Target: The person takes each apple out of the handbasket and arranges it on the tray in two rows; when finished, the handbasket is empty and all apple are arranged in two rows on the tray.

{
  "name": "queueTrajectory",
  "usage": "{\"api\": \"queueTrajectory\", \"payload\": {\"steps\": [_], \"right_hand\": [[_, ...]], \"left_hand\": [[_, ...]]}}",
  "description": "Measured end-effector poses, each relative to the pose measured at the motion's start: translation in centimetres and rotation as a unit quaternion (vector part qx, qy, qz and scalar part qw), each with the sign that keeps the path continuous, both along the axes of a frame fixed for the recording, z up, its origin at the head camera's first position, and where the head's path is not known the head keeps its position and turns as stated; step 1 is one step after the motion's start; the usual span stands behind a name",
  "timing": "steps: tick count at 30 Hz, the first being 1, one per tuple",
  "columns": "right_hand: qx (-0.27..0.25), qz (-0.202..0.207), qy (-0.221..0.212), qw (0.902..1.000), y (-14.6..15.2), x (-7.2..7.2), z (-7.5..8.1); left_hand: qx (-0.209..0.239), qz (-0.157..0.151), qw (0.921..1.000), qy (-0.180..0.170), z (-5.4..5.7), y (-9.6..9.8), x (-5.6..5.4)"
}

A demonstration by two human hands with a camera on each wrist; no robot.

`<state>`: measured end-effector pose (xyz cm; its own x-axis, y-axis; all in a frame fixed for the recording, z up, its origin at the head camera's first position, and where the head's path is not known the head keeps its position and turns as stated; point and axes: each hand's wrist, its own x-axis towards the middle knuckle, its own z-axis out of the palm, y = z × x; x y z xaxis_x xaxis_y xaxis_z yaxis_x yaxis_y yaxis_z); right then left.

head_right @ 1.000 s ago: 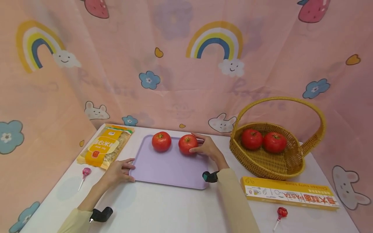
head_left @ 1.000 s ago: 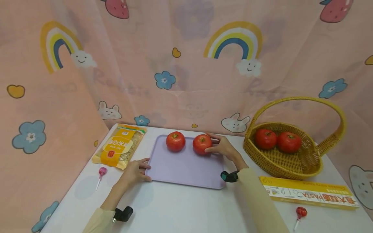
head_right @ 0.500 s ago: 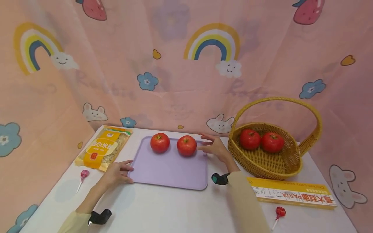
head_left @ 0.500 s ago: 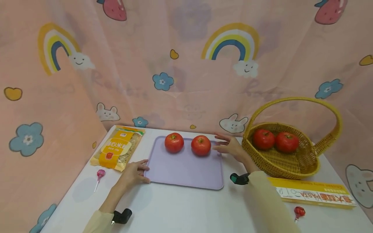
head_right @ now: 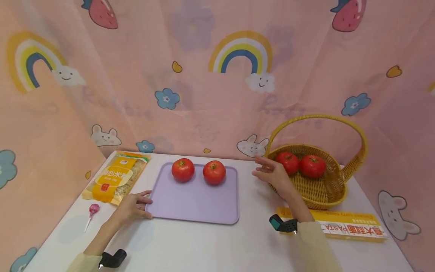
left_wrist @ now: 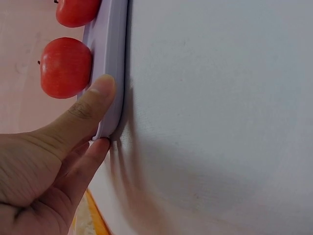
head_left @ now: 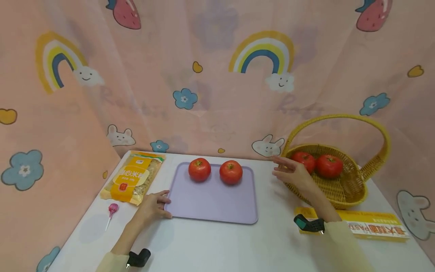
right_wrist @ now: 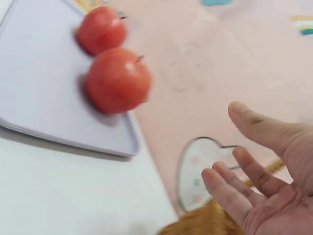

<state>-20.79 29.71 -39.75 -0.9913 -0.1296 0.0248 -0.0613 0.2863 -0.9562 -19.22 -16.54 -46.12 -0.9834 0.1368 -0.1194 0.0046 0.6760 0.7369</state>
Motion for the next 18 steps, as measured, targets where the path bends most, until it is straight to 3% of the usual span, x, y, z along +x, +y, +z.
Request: {"api": "queueTrajectory", "payload": {"steps": [4, 8, 12, 15, 18], "right_hand": [[-0.025, -0.058, 0.002, 0.9980, 3.1, 2.0, 1.3], [-0.018, -0.152, 0.007, 0.9883, 6.6, 2.7, 1.3], [-0.007, -0.243, -0.020, 0.9697, 9.7, 2.0, 0.3], [-0.001, -0.300, -0.066, 0.9516, 11.4, 1.0, -0.6], [0.015, -0.331, -0.115, 0.9365, 12.5, 0.1, -1.3]], "left_hand": [[0.000, 0.000, 1.0000, -0.002, -0.1, 0.1, 0.1], [-0.003, 0.003, 1.0000, 0.000, -0.1, 0.1, 0.1], [-0.002, 0.003, 1.0000, -0.001, 0.0, 0.1, 0.0], [0.000, 0.002, 1.0000, -0.003, 0.1, 0.1, 0.0], [-0.001, 0.002, 1.0000, -0.006, 0.1, 0.1, 0.1]]}}
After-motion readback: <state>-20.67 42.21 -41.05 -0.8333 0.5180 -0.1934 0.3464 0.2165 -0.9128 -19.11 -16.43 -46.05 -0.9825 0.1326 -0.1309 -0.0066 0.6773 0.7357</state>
